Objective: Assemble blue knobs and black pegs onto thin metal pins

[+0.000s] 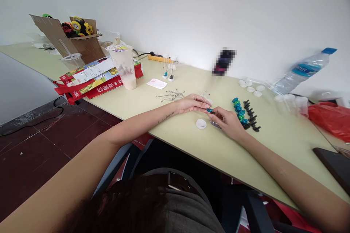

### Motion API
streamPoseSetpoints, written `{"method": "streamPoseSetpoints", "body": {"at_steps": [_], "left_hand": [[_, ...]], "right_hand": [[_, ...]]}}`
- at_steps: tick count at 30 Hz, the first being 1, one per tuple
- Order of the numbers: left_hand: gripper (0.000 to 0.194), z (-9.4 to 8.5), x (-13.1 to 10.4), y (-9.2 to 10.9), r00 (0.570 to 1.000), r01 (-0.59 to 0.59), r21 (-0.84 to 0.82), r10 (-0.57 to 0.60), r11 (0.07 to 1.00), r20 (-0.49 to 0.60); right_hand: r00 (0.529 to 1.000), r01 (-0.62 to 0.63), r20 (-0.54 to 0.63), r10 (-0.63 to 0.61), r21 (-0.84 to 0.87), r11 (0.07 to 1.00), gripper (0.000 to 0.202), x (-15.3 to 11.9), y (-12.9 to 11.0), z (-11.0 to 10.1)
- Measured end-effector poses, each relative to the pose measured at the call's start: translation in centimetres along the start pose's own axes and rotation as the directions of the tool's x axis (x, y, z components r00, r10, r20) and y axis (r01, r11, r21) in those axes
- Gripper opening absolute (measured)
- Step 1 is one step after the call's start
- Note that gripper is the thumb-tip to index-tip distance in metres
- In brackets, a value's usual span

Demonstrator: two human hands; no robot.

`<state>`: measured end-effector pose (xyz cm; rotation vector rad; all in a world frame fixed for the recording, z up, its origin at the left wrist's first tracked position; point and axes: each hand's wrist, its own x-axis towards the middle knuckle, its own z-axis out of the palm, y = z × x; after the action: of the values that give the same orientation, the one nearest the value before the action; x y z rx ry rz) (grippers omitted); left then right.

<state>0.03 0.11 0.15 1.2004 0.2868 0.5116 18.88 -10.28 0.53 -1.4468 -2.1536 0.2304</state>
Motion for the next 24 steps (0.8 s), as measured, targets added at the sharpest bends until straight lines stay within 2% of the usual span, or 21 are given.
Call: {"method": "streamPoseSetpoints", "body": {"at_steps": [24], "left_hand": [[0.025,-0.24,0.07,-0.21,1.000,0.005,-0.015,-0.005,1.000,0.000]], "right_hand": [[0.999,0.006,-0.040,-0.006,-0.012,1.000,0.018,-0.04,0.36,0.13]]}}
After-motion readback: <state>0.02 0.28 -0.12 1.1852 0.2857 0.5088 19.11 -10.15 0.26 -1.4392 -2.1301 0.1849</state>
